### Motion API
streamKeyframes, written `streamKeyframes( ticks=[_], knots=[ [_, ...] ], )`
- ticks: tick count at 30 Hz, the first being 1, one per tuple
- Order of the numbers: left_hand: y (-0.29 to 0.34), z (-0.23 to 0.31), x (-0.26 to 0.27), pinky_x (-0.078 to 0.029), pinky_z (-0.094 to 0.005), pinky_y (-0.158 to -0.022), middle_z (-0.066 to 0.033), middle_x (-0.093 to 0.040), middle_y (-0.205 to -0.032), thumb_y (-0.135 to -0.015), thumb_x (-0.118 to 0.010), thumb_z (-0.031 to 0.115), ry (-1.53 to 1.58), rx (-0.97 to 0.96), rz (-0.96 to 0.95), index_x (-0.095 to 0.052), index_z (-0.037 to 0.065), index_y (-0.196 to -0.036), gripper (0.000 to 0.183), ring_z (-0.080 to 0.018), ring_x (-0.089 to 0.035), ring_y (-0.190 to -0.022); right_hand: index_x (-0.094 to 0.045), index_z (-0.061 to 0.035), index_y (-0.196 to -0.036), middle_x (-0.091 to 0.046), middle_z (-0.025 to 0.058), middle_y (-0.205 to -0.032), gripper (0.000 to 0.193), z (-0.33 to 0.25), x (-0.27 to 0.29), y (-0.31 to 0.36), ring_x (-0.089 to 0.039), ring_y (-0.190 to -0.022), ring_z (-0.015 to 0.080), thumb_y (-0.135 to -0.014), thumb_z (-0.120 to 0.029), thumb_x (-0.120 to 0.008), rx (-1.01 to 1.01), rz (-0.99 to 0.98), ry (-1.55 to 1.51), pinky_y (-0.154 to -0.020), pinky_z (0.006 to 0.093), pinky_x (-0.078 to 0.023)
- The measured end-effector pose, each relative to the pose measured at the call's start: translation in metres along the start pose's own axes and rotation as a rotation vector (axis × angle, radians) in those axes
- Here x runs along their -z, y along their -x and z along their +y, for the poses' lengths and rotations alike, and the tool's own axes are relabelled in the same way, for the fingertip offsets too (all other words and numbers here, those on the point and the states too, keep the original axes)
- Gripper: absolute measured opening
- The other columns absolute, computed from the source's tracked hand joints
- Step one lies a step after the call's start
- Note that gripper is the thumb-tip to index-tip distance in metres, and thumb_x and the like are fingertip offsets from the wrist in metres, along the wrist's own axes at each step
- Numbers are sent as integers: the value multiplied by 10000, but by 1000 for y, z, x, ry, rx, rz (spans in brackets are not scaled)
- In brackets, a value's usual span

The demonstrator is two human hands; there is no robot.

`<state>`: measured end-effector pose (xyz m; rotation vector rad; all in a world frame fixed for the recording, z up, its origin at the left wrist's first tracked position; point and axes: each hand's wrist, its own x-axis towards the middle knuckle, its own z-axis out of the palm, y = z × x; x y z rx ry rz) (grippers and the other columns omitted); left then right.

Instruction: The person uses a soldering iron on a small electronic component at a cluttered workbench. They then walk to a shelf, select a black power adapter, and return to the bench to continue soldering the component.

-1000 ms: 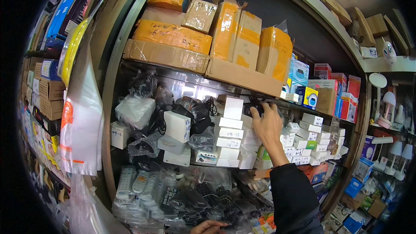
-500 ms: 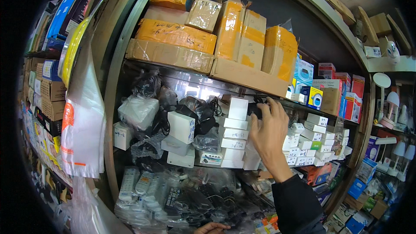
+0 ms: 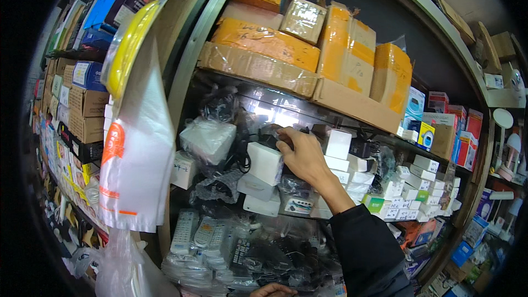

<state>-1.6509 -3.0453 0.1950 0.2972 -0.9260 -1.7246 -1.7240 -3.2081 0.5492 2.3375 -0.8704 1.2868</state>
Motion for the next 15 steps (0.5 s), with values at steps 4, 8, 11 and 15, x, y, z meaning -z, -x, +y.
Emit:
streamKeyframes(
  ticks=[4,8,11,15],
  knots=[
    [1,4,3,-529,-360,-694,-140,-740,-1082,-1139,-541,123,4,9,25,-679,15,-1174,179,-201,-680,-819,-749,4,-1266,-766,272,-1155,491,2,-9,-20,-722,-1117,456,-916,-340,-743,-148,-185,75,-1020,477,-556],
    [1,6,5,-504,-346,-674,-140,-737,-1054,-1147,-517,107,42,21,25,-679,14,-1178,189,-183,-666,-789,-747,-5,-1299,-742,261,-1277,557,11,-15,-43,-703,-1214,416,-902,-396,-765,-134,-361,-52,-1060,430,-540],
    [3,9,9,-496,-341,-668,-135,-736,-1042,-1149,-513,105,52,17,1,-680,15,-1177,192,-172,-657,-772,-719,13,-1340,-738,278,-1282,617,15,-16,-49,-706,-1223,395,-891,-404,-791,-163,-415,-120,-1063,425,-534],
    [6,15,10,-507,-340,-682,-130,-740,-1053,-1145,-518,99,47,23,-8,-683,19,-1161,183,-172,-669,-790,-711,28,-1336,-742,280,-1259,604,7,-9,-42,-715,-1205,378,-875,-341,-839,-84,-148,-124,-1048,427,-539]
  ],
)
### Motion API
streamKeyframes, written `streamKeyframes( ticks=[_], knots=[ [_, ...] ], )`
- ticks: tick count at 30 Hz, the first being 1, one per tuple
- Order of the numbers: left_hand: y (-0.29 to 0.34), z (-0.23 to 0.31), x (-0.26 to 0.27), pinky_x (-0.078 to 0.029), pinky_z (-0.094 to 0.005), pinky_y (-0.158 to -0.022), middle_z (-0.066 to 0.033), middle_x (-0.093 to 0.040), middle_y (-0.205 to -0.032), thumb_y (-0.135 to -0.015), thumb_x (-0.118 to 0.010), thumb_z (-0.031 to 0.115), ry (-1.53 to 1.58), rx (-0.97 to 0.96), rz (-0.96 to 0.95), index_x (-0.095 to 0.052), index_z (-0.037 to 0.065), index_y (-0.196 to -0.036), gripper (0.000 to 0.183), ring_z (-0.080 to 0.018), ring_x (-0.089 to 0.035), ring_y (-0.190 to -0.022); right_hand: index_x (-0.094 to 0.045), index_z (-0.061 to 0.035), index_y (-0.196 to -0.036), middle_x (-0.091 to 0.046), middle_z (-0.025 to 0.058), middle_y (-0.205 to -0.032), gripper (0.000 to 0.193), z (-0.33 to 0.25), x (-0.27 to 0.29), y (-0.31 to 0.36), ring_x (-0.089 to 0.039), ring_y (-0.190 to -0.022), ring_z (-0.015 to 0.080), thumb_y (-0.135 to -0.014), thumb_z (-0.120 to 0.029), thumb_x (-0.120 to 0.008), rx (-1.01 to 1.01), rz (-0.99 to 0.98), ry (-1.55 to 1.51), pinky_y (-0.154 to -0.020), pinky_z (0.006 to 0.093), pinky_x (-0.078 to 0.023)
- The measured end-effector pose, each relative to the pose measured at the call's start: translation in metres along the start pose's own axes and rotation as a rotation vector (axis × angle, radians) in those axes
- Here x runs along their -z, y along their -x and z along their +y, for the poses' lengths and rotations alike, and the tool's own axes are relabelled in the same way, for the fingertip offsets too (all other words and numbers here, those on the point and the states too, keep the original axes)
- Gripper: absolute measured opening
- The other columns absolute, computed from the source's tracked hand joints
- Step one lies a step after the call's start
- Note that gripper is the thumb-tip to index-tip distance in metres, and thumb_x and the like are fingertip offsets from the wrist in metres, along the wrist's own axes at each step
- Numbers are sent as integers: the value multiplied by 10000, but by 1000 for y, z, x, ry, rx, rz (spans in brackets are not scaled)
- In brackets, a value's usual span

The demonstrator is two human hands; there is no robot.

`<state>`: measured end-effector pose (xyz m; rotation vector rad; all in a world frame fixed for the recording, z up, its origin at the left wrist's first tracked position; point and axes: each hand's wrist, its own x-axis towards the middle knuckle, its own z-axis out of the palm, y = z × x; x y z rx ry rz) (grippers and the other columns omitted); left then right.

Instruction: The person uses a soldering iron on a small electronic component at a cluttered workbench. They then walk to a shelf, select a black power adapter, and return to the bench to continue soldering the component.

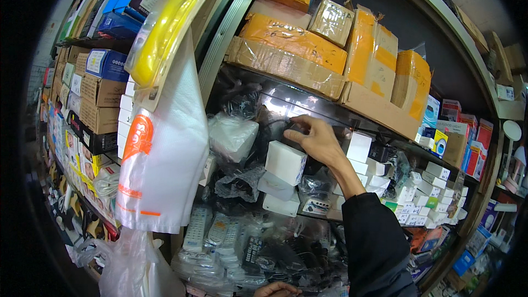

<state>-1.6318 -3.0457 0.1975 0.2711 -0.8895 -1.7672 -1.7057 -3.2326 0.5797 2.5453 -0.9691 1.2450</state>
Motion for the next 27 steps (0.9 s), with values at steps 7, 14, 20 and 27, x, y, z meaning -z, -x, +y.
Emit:
streamKeyframes(
  ticks=[7,14,20,27],
  knots=[
    [3,-1,-9,-554,-335,-761,-128,-741,-1153,-1135,-526,90,-20,11,39,-685,25,-1132,172,-183,-707,-898,-696,11,-1332,-746,183,-1278,529,-23,7,23,-707,-1209,268,-863,-151,-879,268,199,-134,-1071,378,-526],
    [-1,-3,-12,-573,-366,-781,-117,-726,-1191,-1141,-554,154,24,-52,-49,-655,45,-1267,194,-202,-710,-924,-683,6,-1232,-748,166,-1134,470,-22,15,35,-730,-1065,290,-822,-90,-893,341,476,-53,-956,378,-566],
    [-18,41,-37,-606,-394,-928,-128,-658,-1394,-1131,-595,254,-21,-472,-16,-533,103,-1526,428,-250,-677,-1211,-682,-3,-1169,-729,193,-1111,431,-14,16,58,-726,-1010,387,-808,-108,-891,300,595,96,-882,410,-574],
    [-50,114,-63,-498,-458,-1136,-173,-588,-1489,-1114,-570,170,-265,-804,121,-537,31,-1451,366,-281,-570,-1393,-692,8,-1183,-733,170,-1097,463,-12,34,85,-738,-1012,326,-788,-93,-909,303,708,67,-906,387,-574]
  ],
)
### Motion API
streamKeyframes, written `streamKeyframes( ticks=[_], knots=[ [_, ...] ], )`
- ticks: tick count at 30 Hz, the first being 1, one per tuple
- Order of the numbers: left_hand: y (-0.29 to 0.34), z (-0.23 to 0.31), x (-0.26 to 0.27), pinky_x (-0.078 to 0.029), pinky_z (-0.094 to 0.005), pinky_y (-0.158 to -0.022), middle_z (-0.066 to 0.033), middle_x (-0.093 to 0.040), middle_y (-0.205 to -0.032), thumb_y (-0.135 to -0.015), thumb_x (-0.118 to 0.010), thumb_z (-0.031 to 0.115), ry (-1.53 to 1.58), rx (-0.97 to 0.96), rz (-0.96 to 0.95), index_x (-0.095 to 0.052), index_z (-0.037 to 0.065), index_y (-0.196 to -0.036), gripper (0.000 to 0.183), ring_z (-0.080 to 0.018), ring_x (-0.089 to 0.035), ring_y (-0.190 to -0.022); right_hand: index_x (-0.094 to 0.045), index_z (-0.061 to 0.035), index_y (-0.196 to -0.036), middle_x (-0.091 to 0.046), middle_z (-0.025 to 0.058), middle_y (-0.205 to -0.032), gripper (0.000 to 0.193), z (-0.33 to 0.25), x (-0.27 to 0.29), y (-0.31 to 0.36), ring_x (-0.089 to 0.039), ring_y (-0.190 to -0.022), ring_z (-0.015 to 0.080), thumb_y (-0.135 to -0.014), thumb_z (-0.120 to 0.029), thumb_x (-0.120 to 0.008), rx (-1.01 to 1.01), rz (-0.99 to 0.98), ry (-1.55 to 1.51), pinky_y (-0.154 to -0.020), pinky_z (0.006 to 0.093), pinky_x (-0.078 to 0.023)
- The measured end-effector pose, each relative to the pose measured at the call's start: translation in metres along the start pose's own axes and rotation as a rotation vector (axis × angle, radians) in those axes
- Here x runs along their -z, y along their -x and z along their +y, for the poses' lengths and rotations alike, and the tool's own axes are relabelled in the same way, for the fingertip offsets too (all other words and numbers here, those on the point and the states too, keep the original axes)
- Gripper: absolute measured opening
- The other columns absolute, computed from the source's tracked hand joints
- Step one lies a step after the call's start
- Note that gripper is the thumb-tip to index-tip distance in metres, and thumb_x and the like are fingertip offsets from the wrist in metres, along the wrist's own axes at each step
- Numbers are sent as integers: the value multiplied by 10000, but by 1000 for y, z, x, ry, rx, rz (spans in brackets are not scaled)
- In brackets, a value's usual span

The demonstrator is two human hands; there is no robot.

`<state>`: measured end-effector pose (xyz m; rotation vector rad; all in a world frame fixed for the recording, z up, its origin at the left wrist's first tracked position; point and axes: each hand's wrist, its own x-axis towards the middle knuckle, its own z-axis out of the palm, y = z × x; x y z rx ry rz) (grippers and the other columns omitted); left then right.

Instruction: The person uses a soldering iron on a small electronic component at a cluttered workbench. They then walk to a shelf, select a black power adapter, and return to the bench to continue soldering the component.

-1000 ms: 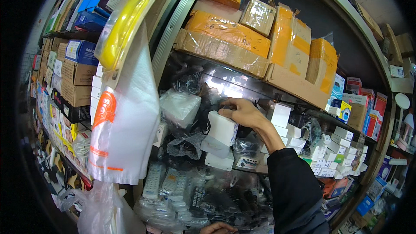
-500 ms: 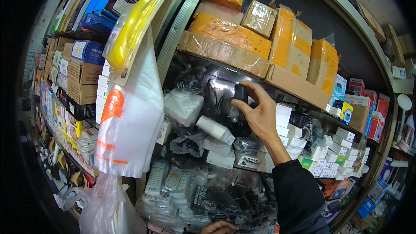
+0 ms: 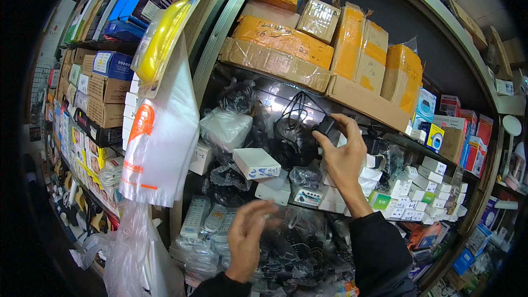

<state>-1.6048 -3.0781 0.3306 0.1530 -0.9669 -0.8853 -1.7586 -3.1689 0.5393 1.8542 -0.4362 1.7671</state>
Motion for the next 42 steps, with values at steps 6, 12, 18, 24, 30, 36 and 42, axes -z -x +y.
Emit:
streamKeyframes(
  ticks=[6,12,18,24,30,36,42],
  knots=[
    [-67,6,-4,-469,-406,-1179,-207,-582,-1482,-1119,-550,148,13,-147,33,-461,-38,-1522,453,-280,-559,-1409,-692,5,-1218,-725,139,-1106,462,-16,52,10,-734,-1038,241,-811,-35,-907,16,71,15,-970,365,-587],
    [-71,-4,-7,-509,-409,-1145,-214,-642,-1401,-1118,-515,75,-1,-79,-30,-542,-80,-1429,349,-277,-634,-1318,-642,-1,-1288,-705,94,-1162,513,-22,102,6,-698,-1084,167,-839,11,-889,-249,182,-198,-984,322,-586],
    [-65,-16,-3,-570,-385,-1055,-184,-714,-1285,-1110,-525,69,-14,-38,-1,-646,-48,-1278,238,-256,-700,-1209,-642,31,-1263,-722,128,-1147,476,-15,127,1,-708,-1064,186,-889,-129,-889,-384,239,-115,-965,339,-588],
    [-56,-15,-17,-599,-379,-1008,-216,-691,-1332,-1098,-568,105,-71,14,-77,-543,2,-1441,359,-283,-720,-1174,-758,55,-1067,-794,194,-951,462,-18,124,7,-778,-856,271,-760,-238,-941,-375,-283,171,-811,354,-602],
    [-74,0,-63,-596,-410,-1027,-279,-624,-1413,-1108,-547,127,-78,-23,-97,-111,25,-1695,738,-326,-725,-1165,-729,64,-1132,-773,163,-1016,474,-29,128,13,-744,-956,226,-792,-197,-933,-374,-127,131,-862,345,-599],
    [-122,-7,-92,-565,-422,-1094,-337,-478,-1532,-1145,-481,305,-77,97,21,-171,17,-1691,691,-386,-648,-1300,-719,50,-1139,-767,147,-1013,465,-20,145,29,-741,-975,214,-798,-178,-938,-386,-131,34,-855,338,-602],
    [-152,-31,-93,-594,-344,-990,-262,-671,-1269,-1140,-494,204,-184,9,42,-608,-126,-1311,388,-305,-732,-1101,-719,56,-1116,-796,197,-1013,468,-15,155,55,-784,-971,291,-794,-202,-941,-397,-218,-45,-888,380,-605]
  ],
)
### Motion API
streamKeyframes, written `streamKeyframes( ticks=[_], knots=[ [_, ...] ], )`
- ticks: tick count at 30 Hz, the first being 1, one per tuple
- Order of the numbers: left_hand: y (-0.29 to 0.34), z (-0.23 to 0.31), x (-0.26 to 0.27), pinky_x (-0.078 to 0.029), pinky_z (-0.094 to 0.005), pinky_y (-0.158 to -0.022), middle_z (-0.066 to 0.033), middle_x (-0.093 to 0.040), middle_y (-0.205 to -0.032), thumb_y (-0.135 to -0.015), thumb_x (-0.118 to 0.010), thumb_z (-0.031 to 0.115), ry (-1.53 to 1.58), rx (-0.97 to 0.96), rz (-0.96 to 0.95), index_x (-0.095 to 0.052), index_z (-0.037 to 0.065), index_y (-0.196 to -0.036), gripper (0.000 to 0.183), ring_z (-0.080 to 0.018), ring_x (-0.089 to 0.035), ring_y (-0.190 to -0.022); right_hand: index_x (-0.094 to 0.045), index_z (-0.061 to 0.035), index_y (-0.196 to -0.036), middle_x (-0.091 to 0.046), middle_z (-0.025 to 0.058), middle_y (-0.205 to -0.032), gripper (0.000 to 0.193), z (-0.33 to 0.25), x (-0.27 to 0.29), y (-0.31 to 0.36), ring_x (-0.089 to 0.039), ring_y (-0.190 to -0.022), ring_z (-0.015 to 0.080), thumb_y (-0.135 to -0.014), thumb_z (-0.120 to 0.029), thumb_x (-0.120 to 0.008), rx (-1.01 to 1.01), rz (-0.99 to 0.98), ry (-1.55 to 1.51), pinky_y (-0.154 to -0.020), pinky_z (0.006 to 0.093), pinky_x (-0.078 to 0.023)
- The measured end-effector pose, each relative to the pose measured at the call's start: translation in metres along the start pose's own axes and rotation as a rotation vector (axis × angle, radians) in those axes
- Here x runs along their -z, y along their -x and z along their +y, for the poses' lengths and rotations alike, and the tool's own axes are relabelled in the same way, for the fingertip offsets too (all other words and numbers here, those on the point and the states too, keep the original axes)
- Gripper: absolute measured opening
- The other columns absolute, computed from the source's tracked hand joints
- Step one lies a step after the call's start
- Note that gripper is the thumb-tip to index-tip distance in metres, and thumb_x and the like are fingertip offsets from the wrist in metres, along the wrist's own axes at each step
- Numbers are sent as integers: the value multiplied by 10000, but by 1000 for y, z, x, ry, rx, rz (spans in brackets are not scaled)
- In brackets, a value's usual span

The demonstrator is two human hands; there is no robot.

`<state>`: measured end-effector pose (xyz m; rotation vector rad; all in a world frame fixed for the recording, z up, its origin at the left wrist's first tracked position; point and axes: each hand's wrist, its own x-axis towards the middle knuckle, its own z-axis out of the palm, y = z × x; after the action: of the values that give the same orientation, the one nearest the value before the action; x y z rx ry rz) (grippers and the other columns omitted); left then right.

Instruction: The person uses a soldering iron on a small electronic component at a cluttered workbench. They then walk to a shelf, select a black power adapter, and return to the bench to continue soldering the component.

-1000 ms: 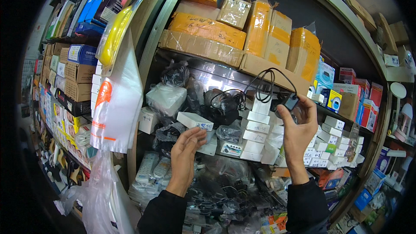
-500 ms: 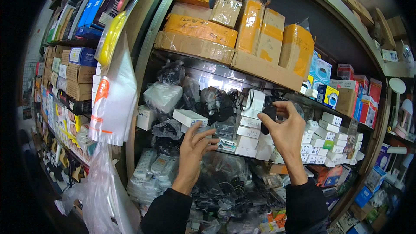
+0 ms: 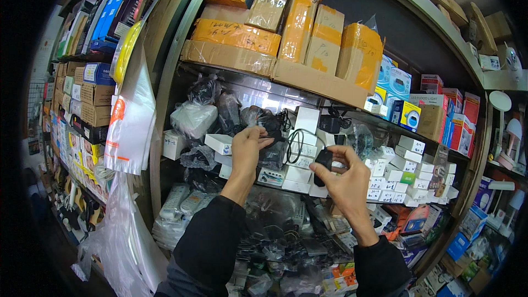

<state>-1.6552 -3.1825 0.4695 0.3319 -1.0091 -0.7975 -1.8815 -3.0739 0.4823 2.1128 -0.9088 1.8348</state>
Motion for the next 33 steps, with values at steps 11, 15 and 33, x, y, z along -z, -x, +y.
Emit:
streamKeyframes(
  ticks=[11,15,33],
  knots=[
    [35,-1,-11,-594,-336,-994,-242,-715,-1252,-1117,-439,8,-29,-204,-38,-660,-112,-1261,289,-251,-749,-1100,-730,32,-1164,-793,180,-1079,472,13,0,42,-792,-990,255,-799,-171,-949,-57,-30,-59,-883,366,-637],
    [95,7,2,-616,-372,-982,-251,-686,-1321,-1120,-494,25,86,-233,-122,-647,-57,-1142,175,-258,-738,-1111,-719,11,-1177,-774,179,-1114,476,15,8,63,-783,-1022,294,-778,-109,-951,93,-7,-2,-880,377,-618],
    [177,48,23,-624,-417,-993,-216,-707,-1272,-1115,-522,43,-32,-130,-53,-670,-88,-1240,234,-291,-737,-1130,-794,-110,-1142,-769,85,-1252,425,-9,18,99,-710,-1113,315,-737,-15,-876,583,32,150,-943,432,-581]
  ],
)
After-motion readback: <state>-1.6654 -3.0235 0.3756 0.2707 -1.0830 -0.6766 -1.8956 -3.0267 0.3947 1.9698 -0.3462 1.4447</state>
